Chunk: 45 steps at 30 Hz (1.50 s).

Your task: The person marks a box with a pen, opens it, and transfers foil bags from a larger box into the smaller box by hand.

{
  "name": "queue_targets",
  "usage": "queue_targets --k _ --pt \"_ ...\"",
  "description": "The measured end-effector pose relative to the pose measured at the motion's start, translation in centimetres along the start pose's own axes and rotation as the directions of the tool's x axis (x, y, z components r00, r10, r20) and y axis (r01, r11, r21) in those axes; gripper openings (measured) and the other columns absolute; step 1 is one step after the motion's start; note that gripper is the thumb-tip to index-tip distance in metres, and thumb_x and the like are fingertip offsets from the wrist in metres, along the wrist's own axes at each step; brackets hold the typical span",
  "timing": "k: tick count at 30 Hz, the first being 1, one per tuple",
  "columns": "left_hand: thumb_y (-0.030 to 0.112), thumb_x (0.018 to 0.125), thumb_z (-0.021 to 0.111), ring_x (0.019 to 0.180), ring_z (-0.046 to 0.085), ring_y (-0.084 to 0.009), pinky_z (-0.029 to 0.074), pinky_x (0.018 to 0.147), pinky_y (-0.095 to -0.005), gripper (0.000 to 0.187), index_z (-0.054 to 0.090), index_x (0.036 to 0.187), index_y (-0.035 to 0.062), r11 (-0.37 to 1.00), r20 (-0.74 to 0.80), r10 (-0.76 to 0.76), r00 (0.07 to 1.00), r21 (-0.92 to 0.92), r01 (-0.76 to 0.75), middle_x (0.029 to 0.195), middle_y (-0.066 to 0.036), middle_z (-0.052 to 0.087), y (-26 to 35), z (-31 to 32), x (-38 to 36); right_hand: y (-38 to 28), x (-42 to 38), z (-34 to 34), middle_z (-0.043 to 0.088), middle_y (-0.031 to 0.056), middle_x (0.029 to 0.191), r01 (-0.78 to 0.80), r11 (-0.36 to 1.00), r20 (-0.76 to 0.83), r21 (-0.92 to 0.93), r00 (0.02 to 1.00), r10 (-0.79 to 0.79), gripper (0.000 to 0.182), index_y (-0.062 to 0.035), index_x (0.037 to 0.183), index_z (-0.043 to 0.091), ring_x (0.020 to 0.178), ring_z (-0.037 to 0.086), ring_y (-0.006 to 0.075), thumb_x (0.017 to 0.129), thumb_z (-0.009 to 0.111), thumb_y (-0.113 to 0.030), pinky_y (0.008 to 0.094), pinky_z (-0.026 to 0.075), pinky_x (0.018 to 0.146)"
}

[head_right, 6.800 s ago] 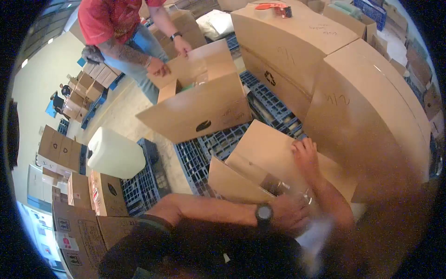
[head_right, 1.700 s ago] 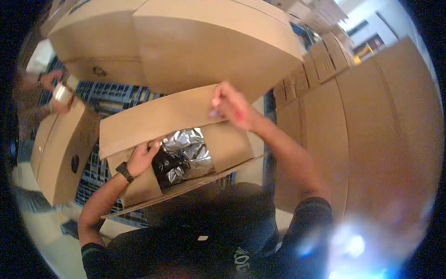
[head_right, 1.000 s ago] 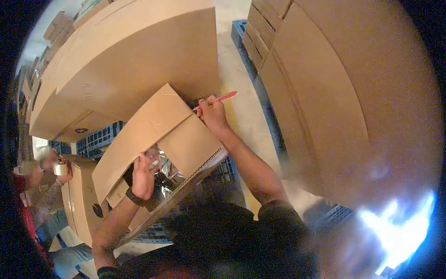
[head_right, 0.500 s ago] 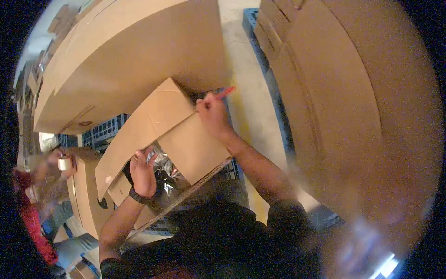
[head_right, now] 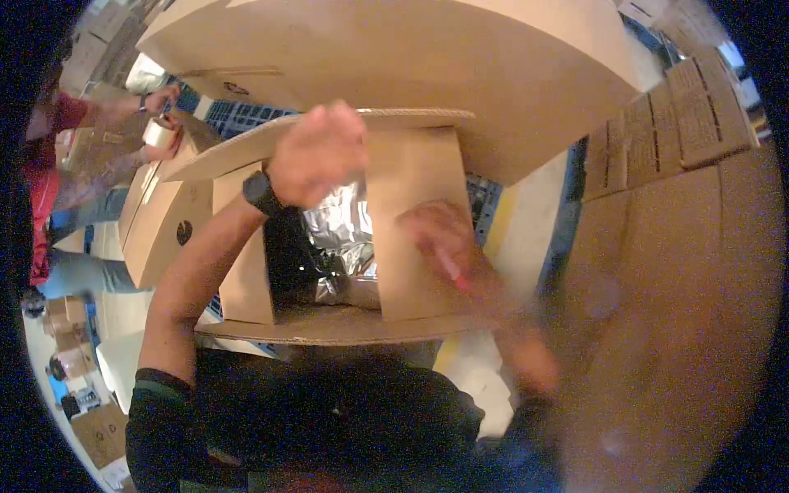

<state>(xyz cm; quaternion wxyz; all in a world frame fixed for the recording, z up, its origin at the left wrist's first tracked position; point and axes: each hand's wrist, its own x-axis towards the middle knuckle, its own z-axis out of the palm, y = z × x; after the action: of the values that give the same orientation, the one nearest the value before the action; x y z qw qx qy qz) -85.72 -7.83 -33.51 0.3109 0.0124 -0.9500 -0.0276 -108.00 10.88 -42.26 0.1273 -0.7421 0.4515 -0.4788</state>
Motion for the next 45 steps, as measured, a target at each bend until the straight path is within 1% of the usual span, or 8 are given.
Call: queue_targets --k 7,14,16,17,21,25,29,45 --pt "0.027 0.087 0.058 0.098 0.065 -0.0259 0.046 0.096 -0.0403 0.025 0.065 0.106 0.0131 0.942 0.623 -0.109 0.775 -0.185 0.282 0.110 -0.010 0.067 2.6 -1.7 -9.7 -3.0 3.0 1.9 0.064 0.0091 0.087 0.329 0.929 0.479 0.171 0.796 -0.370 0.028 -0.0080 0.088 0.064 0.089 0.060 0.0300 0.075 0.070 -0.032 0.0415 0.045 0.087" --pt "0.023 0.066 0.061 0.062 0.059 -0.0258 0.047 0.078 -0.0372 0.021 0.059 0.049 0.0113 0.964 0.794 -0.244 0.557 0.134 0.232 0.057 -0.010 0.060 4.7 -11.4 -9.4 -7.0 4.2 -5.9 0.055 0.0067 0.059 0.014 0.993 -0.043 0.116 0.999 -0.009 0.047 -0.0044 0.069 0.052 0.057 0.051 0.0220 0.095 0.049 -0.044 0.0468 0.040 0.085" --pt "0.029 0.066 0.064 0.063 0.056 -0.0283 0.045 0.077 -0.0436 0.020 0.061 0.058 0.0113 0.917 0.763 -0.398 0.510 0.320 0.236 0.058 -0.008 0.057 5.3 -14.9 -10.2 -6.5 2.8 -7.4 0.053 0.0045 0.052 -0.031 0.997 -0.073 0.072 0.997 0.036 0.050 -0.0055 0.071 0.050 0.053 0.049 0.0196 0.098 0.043 -0.047 0.0464 0.039 0.086" --pt "0.029 0.066 0.064 0.065 0.057 -0.0304 0.044 0.081 -0.0453 0.017 0.068 0.069 0.0127 0.839 0.828 -0.518 0.213 0.444 0.316 0.066 -0.011 0.061 5.3 -16.1 -9.9 -6.7 2.4 -7.9 0.057 0.0070 0.059 -0.111 0.980 -0.133 0.166 0.982 0.134 0.050 -0.0037 0.069 0.054 0.064 0.053 0.0240 0.095 0.048 -0.046 0.0450 0.043 0.083" --pt "0.032 0.071 0.065 0.069 0.061 -0.0308 0.044 0.084 -0.0451 0.023 0.071 0.086 0.0158 0.839 0.776 -0.544 0.318 0.512 0.187 0.072 -0.014 0.064 5.4 -17.3 -12.7 -6.5 2.3 -6.9 0.049 0.0034 0.048 -0.119 0.957 -0.273 0.263 0.943 0.192 0.047 -0.0074 0.075 0.047 0.053 0.045 0.0188 0.098 0.039 -0.048 0.0441 0.038 0.087" --pt "0.040 0.081 0.064 0.104 0.060 -0.0328 0.041 0.096 -0.0491 0.051 0.057 0.125 0.0160 0.768 0.835 -0.545 0.072 0.463 0.442 0.105 -0.016 0.064 6.5 -10.4 -6.1 -5.6 2.2 -5.2 0.043 0.0010 0.042 -0.009 0.902 -0.359 0.431 0.916 0.180 0.040 -0.0119 0.080 0.036 0.044 0.034 0.0142 0.101 0.029 -0.046 0.0454 0.030 0.093" --pt "0.041 0.078 0.067 0.134 0.036 -0.0337 0.028 0.110 -0.0493 0.061 0.051 0.133 0.0188 0.981 0.745 -0.045 0.666 -0.093 0.170 0.143 -0.015 0.040 8.2 1.9 -1.5 -5.5 2.2 -5.3 0.043 0.0003 0.043 0.016 0.881 -0.384 0.473 0.904 0.190 0.040 -0.0124 0.082 0.036 0.044 0.034 0.0142 0.101 0.028 -0.046 0.0453 0.030 0.095" --pt "0.032 0.073 0.071 0.109 0.048 -0.0293 0.038 0.089 -0.0433 0.036 0.064 0.107 0.0229 0.988 0.597 -0.151 0.788 0.106 0.110 0.118 -0.005 0.053 7.1 -0.7 -3.0 -5.7 1.6 -5.9 0.045 0.0011 0.050 -0.025 0.827 -0.396 0.562 0.869 0.295 0.047 -0.0124 0.079 0.041 0.050 0.042 0.0148 0.096 0.037 -0.056 0.0423 0.033 0.095"
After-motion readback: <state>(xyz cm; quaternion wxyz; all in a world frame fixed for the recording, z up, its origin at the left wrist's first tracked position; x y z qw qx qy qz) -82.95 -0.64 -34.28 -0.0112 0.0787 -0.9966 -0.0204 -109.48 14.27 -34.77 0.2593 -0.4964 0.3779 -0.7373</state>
